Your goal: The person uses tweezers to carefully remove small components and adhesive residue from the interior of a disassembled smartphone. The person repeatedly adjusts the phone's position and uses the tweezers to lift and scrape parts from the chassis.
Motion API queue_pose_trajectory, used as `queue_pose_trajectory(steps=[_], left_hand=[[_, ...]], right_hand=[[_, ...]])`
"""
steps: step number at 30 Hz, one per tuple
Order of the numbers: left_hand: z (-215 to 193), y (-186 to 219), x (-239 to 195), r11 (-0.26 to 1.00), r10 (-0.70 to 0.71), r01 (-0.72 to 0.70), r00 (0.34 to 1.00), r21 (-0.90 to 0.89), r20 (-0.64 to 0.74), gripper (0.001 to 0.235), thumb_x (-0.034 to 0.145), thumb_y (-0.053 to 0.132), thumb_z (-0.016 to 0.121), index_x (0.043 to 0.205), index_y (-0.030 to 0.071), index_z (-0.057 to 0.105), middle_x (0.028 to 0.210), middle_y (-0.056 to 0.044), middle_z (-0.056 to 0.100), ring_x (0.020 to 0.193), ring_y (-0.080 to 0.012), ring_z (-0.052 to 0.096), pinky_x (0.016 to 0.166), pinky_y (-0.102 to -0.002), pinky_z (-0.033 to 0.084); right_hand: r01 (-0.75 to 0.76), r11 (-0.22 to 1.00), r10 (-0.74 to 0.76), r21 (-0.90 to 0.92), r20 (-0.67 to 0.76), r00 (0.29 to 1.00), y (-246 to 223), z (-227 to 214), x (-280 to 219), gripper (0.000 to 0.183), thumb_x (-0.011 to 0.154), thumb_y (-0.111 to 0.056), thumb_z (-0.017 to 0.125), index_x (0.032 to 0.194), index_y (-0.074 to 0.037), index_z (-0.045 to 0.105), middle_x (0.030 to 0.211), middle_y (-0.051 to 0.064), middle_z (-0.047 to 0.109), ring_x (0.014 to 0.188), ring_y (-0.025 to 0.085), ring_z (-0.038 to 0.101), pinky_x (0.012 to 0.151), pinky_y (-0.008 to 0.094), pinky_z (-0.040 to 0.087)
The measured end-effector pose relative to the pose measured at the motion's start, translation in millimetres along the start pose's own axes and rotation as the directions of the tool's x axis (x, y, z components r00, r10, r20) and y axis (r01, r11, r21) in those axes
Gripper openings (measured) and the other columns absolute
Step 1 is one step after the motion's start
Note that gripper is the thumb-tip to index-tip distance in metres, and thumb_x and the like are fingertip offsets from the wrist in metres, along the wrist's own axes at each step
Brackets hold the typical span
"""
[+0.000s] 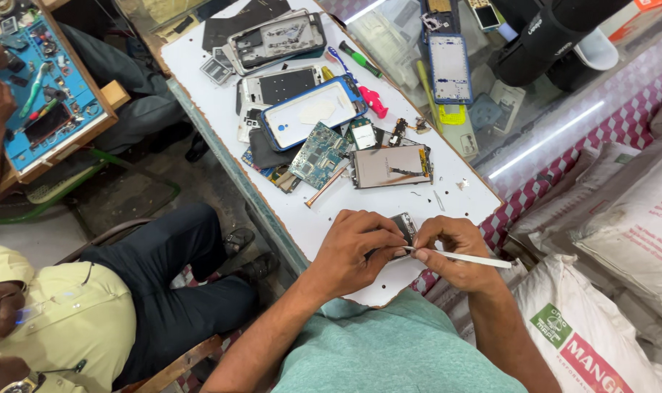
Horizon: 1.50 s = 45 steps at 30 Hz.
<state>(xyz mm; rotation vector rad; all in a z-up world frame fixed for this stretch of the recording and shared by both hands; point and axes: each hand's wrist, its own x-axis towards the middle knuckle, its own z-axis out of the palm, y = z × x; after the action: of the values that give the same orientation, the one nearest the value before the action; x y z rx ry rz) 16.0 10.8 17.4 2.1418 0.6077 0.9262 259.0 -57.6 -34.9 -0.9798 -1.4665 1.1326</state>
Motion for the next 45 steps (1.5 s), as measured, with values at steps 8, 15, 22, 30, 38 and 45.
queue_pose_trajectory(steps=[8,15,22,30,38,45], left_hand=[[1.4,6.8,-0.2,0.995,-0.048,0.044,0.998,-0.089,-0.042,0.009,0.090,0.012,0.080,0.098,0.013,0.075,0.102,0.003,0.072,0.091,-0.0147,0.066,0.084,-0.033,0.040],[-1.9,10.4,4.0,0.996,-0.058,0.053,0.996,-0.078,-0.063,0.010,0.089,0.008,0.077,0.097,0.011,0.075,0.102,-0.001,0.071,0.091,-0.0177,0.065,0.082,-0.033,0.042],[-14.3,3.2,3.5,0.994,-0.084,0.096,0.978,0.053,-0.191,0.008,0.087,0.007,0.078,0.093,0.011,0.073,0.099,-0.001,0.071,0.091,-0.0219,0.063,0.082,-0.034,0.046],[-25.6,-18.0,-3.4,0.939,-0.093,0.173,0.960,0.297,-0.265,0.011,0.088,0.008,0.078,0.088,0.009,0.067,0.095,-0.002,0.070,0.089,-0.0228,0.064,0.081,-0.037,0.042],[-8.5,-0.7,2.7,0.945,-0.107,0.108,0.994,0.308,-0.019,0.047,0.074,0.034,0.087,0.113,0.013,0.072,0.121,-0.006,0.064,0.108,-0.0290,0.059,0.092,-0.045,0.043],[4.7,1.9,14.7,0.945,-0.080,-0.013,0.959,0.327,0.270,0.064,0.074,0.037,0.081,0.130,0.012,0.066,0.148,-0.013,0.051,0.129,-0.0363,0.047,0.100,-0.049,0.040]], right_hand=[[-0.028,0.967,0.042,0.252,-0.049,0.998,4.3,4.5,-8.9,0.016,0.093,-0.010,0.076,0.098,0.000,0.066,0.090,0.011,0.072,0.080,0.013,0.069,0.069,0.026,0.055],[-0.001,0.949,0.037,0.315,-0.106,0.994,-1.6,12.0,-11.7,0.016,0.095,-0.009,0.078,0.101,0.000,0.065,0.092,0.010,0.069,0.084,0.014,0.069,0.074,0.027,0.055],[0.079,0.900,0.031,0.428,-0.245,0.969,6.4,-7.8,-21.1,0.015,0.096,-0.009,0.077,0.101,-0.002,0.065,0.090,0.009,0.069,0.081,0.012,0.068,0.070,0.024,0.054],[0.007,0.962,0.102,0.275,-0.379,0.920,18.6,-13.8,-30.8,0.014,0.096,-0.011,0.075,0.100,-0.003,0.065,0.089,0.006,0.070,0.080,0.009,0.068,0.071,0.023,0.055],[-0.059,0.985,0.120,0.161,-0.408,0.905,17.1,-11.7,-28.3,0.015,0.095,-0.010,0.075,0.102,-0.002,0.065,0.091,0.005,0.070,0.084,0.009,0.067,0.075,0.024,0.054],[-0.109,0.991,0.131,0.080,-0.371,0.919,6.2,-10.9,-25.7,0.022,0.093,-0.010,0.072,0.111,0.001,0.070,0.101,0.009,0.073,0.088,0.012,0.068,0.079,0.026,0.056]])
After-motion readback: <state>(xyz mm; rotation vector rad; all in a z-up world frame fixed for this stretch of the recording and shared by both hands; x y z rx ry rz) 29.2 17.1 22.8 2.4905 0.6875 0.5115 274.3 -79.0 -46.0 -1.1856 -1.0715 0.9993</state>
